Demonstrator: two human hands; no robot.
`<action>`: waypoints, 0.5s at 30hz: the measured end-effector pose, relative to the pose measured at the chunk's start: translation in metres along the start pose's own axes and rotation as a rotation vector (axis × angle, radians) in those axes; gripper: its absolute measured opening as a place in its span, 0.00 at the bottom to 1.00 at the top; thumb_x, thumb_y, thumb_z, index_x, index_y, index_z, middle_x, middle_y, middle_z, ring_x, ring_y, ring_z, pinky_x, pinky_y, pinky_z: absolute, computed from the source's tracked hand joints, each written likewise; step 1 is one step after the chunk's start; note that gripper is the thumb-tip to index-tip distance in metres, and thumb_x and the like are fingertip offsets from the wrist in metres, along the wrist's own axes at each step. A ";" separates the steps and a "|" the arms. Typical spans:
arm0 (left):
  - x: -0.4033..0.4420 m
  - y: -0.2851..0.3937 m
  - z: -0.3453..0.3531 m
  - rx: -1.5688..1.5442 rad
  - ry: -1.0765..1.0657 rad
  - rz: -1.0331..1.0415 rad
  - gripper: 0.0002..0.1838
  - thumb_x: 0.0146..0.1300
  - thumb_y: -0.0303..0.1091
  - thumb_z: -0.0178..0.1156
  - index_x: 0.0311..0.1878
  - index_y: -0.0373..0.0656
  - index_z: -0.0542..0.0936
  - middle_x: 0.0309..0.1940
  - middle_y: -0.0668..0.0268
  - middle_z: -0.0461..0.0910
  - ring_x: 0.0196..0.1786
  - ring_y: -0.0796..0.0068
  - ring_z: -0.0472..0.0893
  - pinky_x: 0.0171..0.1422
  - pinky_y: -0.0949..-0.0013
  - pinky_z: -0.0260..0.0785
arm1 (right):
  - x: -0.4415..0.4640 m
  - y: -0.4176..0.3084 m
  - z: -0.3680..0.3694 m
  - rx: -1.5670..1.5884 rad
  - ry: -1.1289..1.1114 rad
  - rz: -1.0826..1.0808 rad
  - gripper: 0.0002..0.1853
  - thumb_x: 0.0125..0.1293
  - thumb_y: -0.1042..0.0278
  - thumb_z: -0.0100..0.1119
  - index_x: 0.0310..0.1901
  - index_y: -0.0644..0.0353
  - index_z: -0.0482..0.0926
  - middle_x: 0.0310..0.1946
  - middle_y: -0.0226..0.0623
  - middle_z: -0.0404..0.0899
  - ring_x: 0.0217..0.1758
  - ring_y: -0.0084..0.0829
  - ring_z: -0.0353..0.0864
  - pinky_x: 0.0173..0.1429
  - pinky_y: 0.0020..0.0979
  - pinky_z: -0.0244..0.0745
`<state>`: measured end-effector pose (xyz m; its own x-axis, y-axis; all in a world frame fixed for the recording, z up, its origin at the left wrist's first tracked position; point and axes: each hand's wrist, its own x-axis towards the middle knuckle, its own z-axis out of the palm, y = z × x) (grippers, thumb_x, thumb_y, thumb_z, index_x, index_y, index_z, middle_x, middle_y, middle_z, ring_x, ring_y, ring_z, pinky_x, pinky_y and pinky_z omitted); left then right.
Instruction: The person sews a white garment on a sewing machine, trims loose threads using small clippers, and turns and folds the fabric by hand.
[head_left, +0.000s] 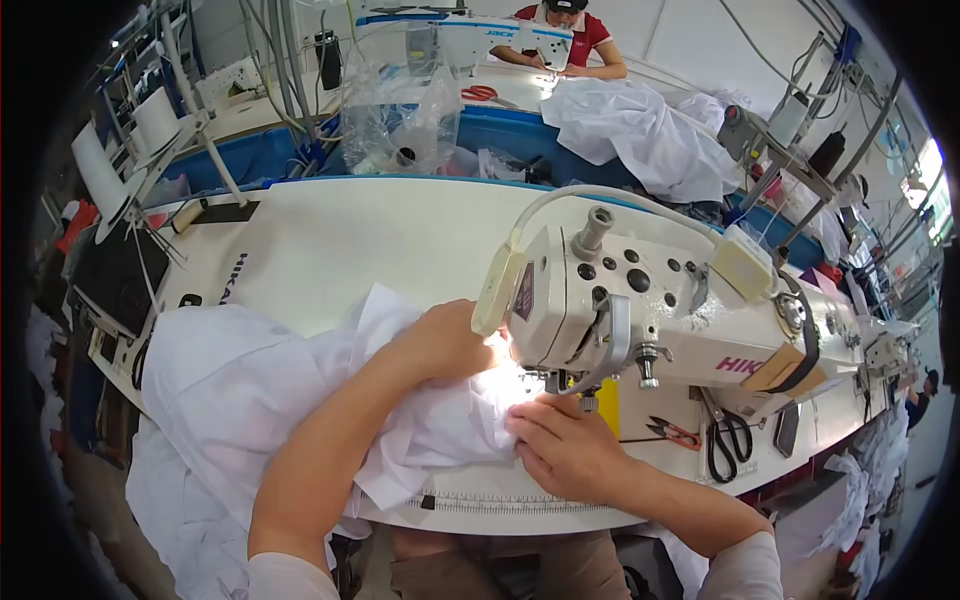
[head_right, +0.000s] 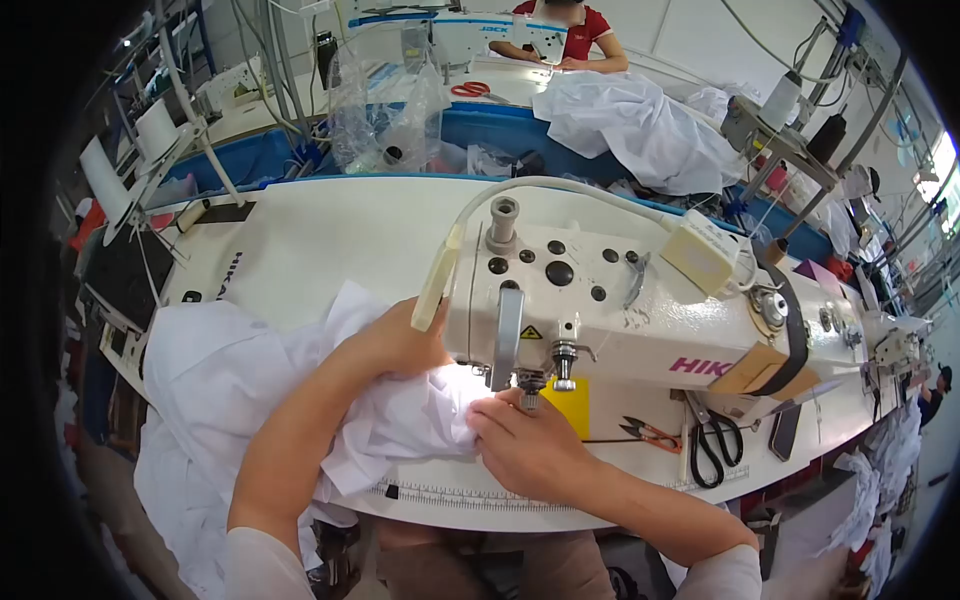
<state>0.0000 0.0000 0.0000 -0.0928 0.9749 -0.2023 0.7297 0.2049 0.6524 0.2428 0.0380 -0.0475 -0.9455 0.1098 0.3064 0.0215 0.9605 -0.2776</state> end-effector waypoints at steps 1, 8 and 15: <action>-0.004 0.000 0.001 -0.020 0.003 0.013 0.18 0.56 0.36 0.61 0.50 0.49 0.87 0.47 0.53 0.87 0.52 0.51 0.85 0.59 0.56 0.75 | -0.004 -0.005 -0.001 -0.006 0.053 0.044 0.19 0.63 0.65 0.71 0.56 0.52 0.81 0.56 0.32 0.81 0.54 0.39 0.84 0.44 0.36 0.82; 0.023 -0.039 0.023 -0.071 0.065 0.086 0.19 0.54 0.37 0.63 0.50 0.45 0.85 0.47 0.53 0.87 0.52 0.48 0.84 0.57 0.56 0.75 | -0.006 0.015 0.016 0.053 0.046 0.143 0.16 0.66 0.63 0.70 0.53 0.51 0.81 0.59 0.24 0.81 0.46 0.30 0.86 0.36 0.36 0.78; 0.018 -0.043 0.019 -0.194 0.016 -0.012 0.19 0.48 0.37 0.74 0.42 0.38 0.81 0.40 0.58 0.84 0.46 0.62 0.84 0.49 0.62 0.75 | -0.003 0.018 0.009 0.032 0.100 0.045 0.15 0.67 0.63 0.69 0.53 0.49 0.80 0.61 0.25 0.81 0.47 0.30 0.86 0.39 0.38 0.75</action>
<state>-0.0203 0.0073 -0.0460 -0.1130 0.9732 -0.2003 0.5840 0.2281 0.7791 0.2434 0.0528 -0.0616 -0.9067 0.1790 0.3820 0.0513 0.9456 -0.3214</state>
